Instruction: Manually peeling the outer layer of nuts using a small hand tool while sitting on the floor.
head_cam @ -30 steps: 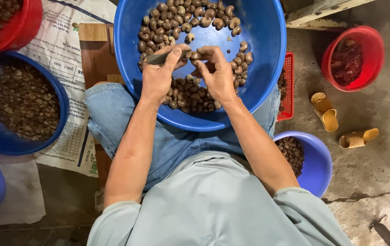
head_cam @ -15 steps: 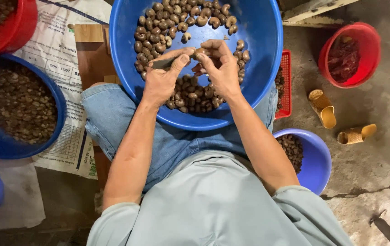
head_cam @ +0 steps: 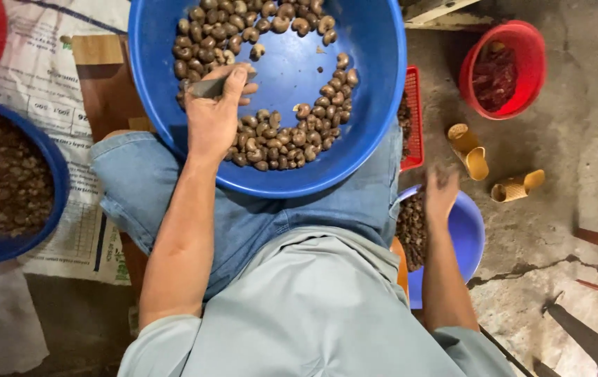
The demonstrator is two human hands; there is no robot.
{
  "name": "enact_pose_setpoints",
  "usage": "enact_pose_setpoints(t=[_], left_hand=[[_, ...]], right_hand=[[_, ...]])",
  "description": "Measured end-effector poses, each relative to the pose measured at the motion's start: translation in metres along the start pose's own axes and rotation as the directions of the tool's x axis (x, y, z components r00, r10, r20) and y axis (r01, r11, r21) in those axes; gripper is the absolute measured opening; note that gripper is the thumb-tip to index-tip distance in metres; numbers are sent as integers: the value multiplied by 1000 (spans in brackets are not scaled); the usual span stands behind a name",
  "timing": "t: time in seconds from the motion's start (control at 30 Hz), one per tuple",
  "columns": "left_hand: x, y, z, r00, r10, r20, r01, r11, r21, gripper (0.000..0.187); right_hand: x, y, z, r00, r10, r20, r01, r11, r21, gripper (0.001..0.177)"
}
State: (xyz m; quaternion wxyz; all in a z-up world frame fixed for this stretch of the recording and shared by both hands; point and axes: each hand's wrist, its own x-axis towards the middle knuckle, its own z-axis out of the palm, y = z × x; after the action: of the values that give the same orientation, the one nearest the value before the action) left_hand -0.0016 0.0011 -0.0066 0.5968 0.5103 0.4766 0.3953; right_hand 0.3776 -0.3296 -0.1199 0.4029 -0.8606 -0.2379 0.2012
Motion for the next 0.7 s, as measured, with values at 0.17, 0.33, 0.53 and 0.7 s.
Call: enact_pose_setpoints(t=[0.17,0.33,0.53,0.7], left_hand=[[-2,-17,-4,991,108,81,-111,993,31,29],[-4,-4,1,998,29,48,-34,993,111,25],[-4,-9,7,1000,-5,23,1,990,144,24],[-7,1,6,999,-12,-37,18,988,155,23]], right_hand=[[-53,216,-40,973,170,-154,-211,927,-310,57],[-54,202,-52,953,268,-140,-301,865,-401,69],[-11,-37,-16,966,-256,-39,226,907,-356,34],[64,-156,-35,671,-741,-22,728,664,-167,11]])
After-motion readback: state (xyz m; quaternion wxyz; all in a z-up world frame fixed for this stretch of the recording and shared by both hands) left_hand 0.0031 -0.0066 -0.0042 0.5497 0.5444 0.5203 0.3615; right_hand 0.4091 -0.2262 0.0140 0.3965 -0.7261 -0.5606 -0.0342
